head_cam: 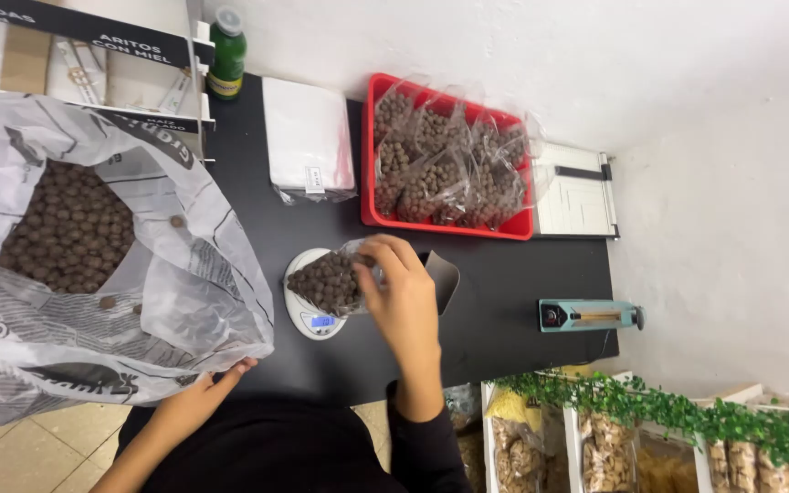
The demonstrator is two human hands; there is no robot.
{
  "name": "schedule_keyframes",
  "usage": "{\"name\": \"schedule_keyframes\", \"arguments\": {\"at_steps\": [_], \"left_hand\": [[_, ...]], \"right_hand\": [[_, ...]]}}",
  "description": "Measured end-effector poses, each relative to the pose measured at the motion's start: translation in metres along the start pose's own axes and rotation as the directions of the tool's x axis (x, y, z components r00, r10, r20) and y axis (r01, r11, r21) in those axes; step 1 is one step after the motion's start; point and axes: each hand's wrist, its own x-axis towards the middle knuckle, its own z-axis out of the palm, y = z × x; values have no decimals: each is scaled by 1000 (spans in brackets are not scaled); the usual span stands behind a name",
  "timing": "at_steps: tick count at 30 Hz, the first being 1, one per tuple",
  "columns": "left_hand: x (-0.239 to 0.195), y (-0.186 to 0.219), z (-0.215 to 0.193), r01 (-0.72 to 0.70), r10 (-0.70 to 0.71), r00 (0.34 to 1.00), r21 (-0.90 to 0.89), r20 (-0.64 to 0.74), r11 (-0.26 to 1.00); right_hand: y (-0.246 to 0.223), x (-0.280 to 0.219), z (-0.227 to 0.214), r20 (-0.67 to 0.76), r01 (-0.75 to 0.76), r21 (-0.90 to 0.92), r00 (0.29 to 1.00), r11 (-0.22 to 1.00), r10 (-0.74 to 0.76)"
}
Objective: The person scoops round brown snack balls from a large bag into small clear pouches using a black scoop, weighs each pouch on a digital scale, and places the filled pouches into a red tray. The person also handles a stack of empty pouches and a small jar with a green substance.
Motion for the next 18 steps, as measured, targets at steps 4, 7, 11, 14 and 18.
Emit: {"name": "schedule_keyframes", "arguments": {"at_steps": [4,7,11,14,18], "left_hand": [[2,-22,15,-19,20,1000,-45,17,999],[-1,-11,11,177,-164,965,-49,205,983],[-5,-1,2,284,-258,931,-67,257,957],[-11,2,-6,269,-250,940,-52,232,962],[-6,-3,-9,80,-78,976,-1,202,997]], "right_hand": [[-68,19,20,-156,224,116,966,968,-205],[-70,21,52,166,441,67,880,895,-446],[-47,22,-1,84,325,65,940,944,-329],[-12,2,-33,74,131,64,988,989,-135],[30,-42,-47,-15,-133,84,991,988,135]]}}
